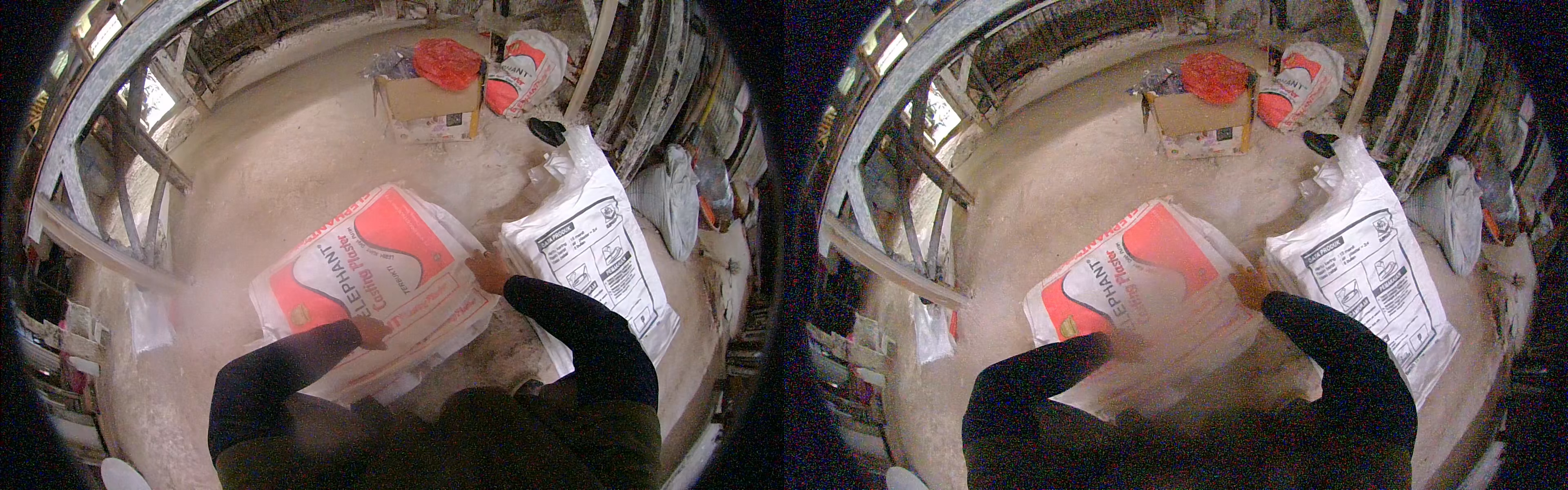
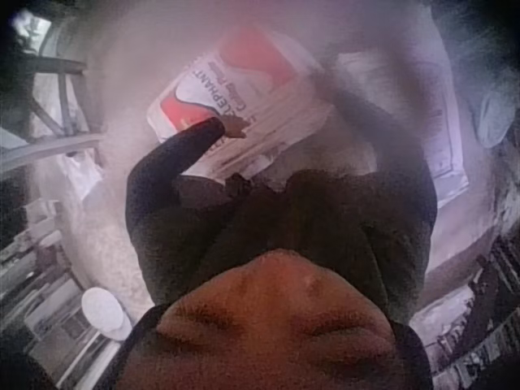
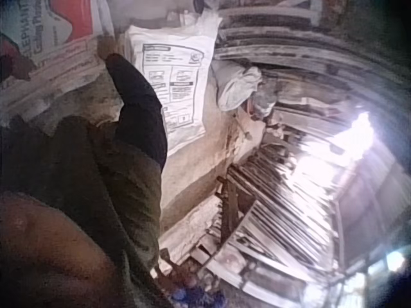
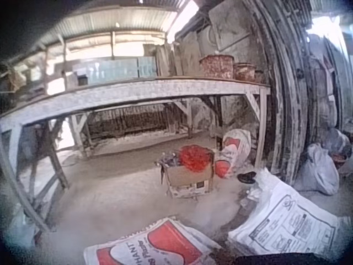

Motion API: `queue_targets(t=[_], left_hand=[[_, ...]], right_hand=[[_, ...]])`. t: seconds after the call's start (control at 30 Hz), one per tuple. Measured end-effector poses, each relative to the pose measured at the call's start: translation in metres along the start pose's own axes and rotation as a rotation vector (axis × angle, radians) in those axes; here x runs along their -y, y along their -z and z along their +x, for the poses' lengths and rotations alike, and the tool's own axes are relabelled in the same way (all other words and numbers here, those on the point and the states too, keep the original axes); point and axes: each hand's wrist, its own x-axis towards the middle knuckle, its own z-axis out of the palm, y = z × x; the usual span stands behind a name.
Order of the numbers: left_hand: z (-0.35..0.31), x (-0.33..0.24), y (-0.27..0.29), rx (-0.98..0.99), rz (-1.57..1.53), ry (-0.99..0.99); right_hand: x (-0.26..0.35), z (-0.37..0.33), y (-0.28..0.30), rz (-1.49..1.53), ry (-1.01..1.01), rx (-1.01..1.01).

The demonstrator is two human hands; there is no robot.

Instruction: The person sits on the floor and repeatedly lifts, turns, and stacks large white sacks labeled 'Elephant' into a neat pile. The person then picks up a bundle of dark strips from a bucket and places them on a wooden bench.

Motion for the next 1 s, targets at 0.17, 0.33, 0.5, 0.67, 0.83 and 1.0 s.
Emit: queue_targets(t=[0.17, 0.33, 0.5, 0.67, 0.83, 1.0], left_hand=[[-0.007, -0.003, 0.005, -0.011, -0.001, -0.025], [-0.012, -0.004, 0.015, 0.006, -0.022, -0.025], [-0.009, -0.015, 0.013, -0.254, -0.21, -0.017], [-0.036, -0.072, 0.086, -0.889, -0.34, -0.105], [-0.06, -0.103, 0.115, -1.018, -0.44, -0.133], [-0.048, -0.101, 0.103, -1.09, -0.404, -0.211]], right_hand=[[0.001, -0.001, 0.011, -0.028, 0.066, -0.108], [0.0, -0.001, 0.024, 0.012, 0.136, -0.151], [0.02, 0.004, 0.083, 0.182, 0.131, -0.191], [0.058, 0.004, 0.141, 0.183, 0.369, -0.329], [0.092, -0.02, 0.192, 0.119, 0.56, -0.419], [0.076, -0.02, 0.191, 0.36, 0.549, -0.333]])
